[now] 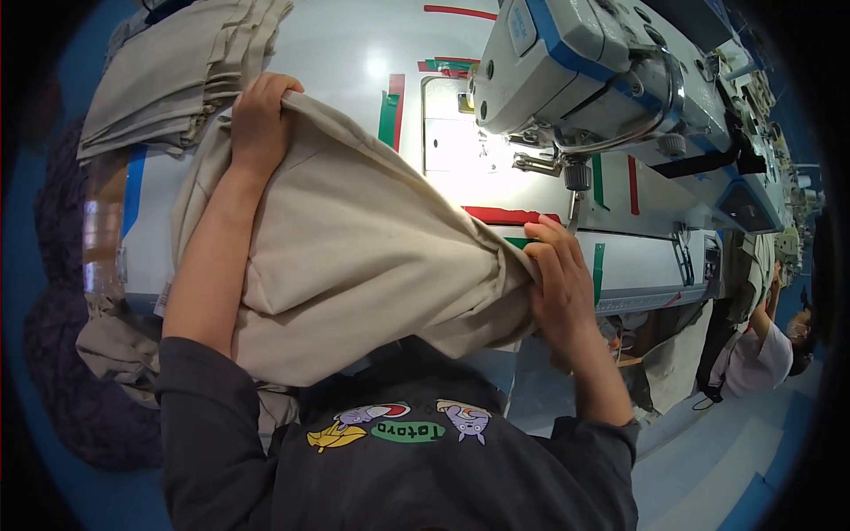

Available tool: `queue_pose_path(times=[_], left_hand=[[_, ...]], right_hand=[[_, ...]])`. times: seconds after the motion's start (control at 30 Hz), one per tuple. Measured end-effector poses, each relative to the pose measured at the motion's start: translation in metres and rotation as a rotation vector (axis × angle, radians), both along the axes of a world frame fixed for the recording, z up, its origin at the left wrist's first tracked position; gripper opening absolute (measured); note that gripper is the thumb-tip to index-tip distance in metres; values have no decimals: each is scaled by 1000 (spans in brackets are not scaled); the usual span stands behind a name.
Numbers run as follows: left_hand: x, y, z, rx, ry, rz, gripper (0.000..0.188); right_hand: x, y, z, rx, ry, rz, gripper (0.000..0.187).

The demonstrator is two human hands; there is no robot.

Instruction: Sewing pieces of beige fabric together using an industrial sewing machine in a workshop environment.

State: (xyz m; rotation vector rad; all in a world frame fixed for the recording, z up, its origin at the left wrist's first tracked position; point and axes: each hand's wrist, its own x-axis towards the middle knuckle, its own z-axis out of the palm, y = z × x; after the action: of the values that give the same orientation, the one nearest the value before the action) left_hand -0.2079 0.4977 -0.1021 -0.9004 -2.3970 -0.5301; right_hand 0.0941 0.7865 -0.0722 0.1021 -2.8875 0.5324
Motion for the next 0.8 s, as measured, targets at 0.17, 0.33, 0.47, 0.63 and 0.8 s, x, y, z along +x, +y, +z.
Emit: queue_pose_path(times=[0.17,0.33,0.47,0.63,0.8], left_hand=[[8,0,3,21,-19,-96,21],[18,0,6,-5,-6,-171,24],[24,-5,4,-2,-47,-175,25],[55,21,7,-4,-102,-312,24],[51,27,7,-17,-113,-313,26]], right_hand=[[-6,61,10,220,45,30,20],[-21,70,15,195,86,125,9],[-27,86,14,103,53,297,7],[-36,127,19,71,28,336,10],[-23,135,21,-416,-134,152,14]])
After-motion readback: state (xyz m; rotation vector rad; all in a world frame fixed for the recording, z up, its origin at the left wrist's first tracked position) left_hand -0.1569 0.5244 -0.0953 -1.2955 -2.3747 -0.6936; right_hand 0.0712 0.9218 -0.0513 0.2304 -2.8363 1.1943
